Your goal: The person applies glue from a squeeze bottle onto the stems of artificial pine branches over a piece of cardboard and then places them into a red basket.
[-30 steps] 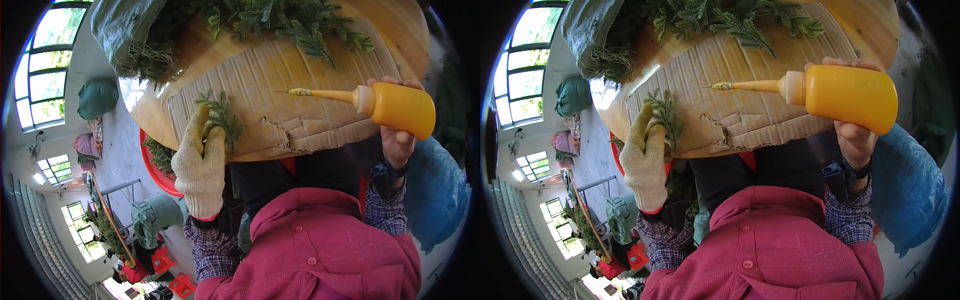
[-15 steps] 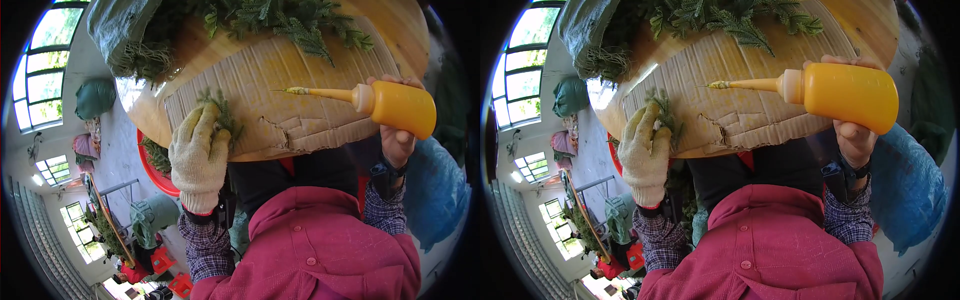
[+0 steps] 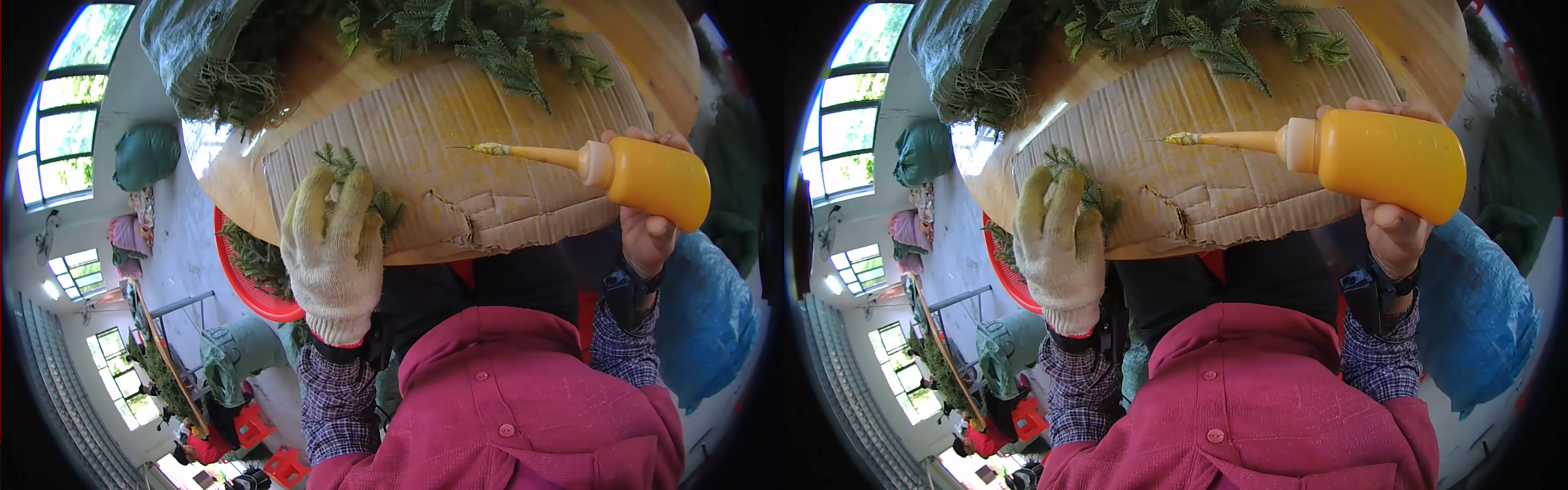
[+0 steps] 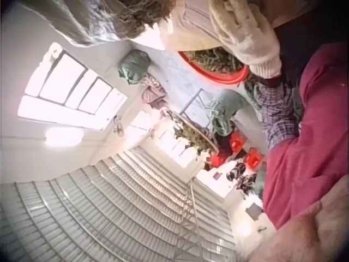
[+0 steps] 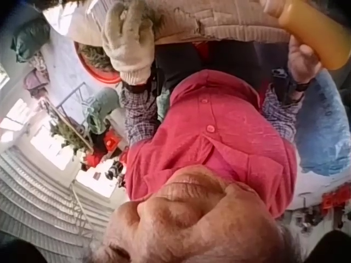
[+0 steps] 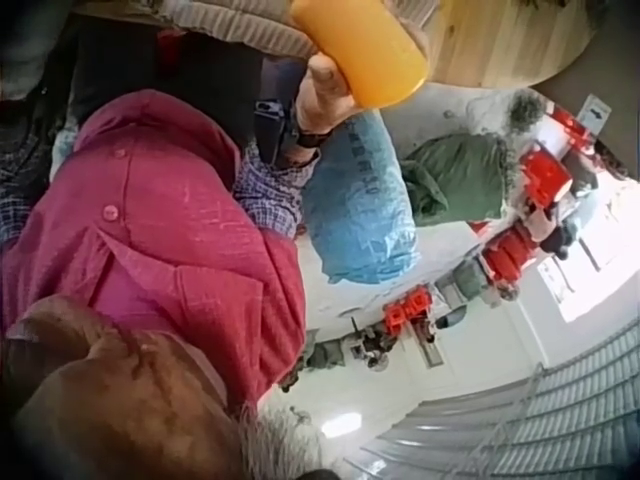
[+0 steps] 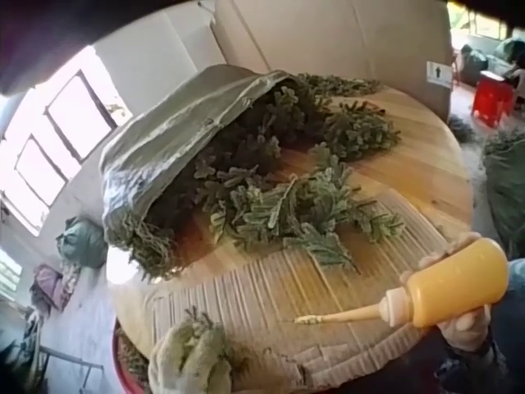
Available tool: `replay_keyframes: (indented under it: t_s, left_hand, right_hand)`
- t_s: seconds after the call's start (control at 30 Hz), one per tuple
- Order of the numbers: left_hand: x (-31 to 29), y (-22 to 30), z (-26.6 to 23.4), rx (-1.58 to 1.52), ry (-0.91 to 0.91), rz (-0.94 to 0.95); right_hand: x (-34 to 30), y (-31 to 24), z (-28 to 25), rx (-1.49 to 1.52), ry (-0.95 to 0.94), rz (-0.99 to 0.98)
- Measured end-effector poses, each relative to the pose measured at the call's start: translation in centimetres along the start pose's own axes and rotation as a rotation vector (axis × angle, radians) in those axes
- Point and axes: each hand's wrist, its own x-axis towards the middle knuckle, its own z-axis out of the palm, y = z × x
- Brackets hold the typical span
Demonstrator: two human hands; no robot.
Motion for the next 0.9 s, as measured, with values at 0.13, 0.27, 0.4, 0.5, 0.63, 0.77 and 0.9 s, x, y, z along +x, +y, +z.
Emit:
replay_keyframes:
  t_s: [0.13,0.27,0.4,0.5,0.63,0.77,0.9]
  left_hand:
    - [-0.4,-0.8,0.8,-0.037,-0.036,0.026]
    - [-0.8,-1.1,1.2,-0.051,-0.024,0.004]
    - [-0.9,-1.0,1.5,-0.042,0.001,-0.001]
    - [-1.0,-1.0,1.7,-0.045,0.014,-0.008]
    - [-1.2,-1.0,1.9,-0.039,0.039,-0.022]
    - [-1.3,-1.0,2.4,-0.021,0.059,-0.001]
    - [-1.2,-1.4,2.5,-0.030,0.112,0.014]
  right_hand:
    - [0.0,-0.2,0.2,-0.003,0.013,0.003]
    - [0.0,-0.2,0.2,-0.010,0.025,0.002]
    - [0.0,-0.6,0.0,-0.038,0.007,0.029]
    - [0.1,-0.5,0.3,-0.051,0.041,-0.007]
    - [0.1,-1.3,1.3,-0.106,0.053,-0.008]
    - [-1.1,-1.8,2.9,-0.085,0.036,-0.033]
    - [-0.1,-2.3,5.7,-0.084,-0.303,-0.227]
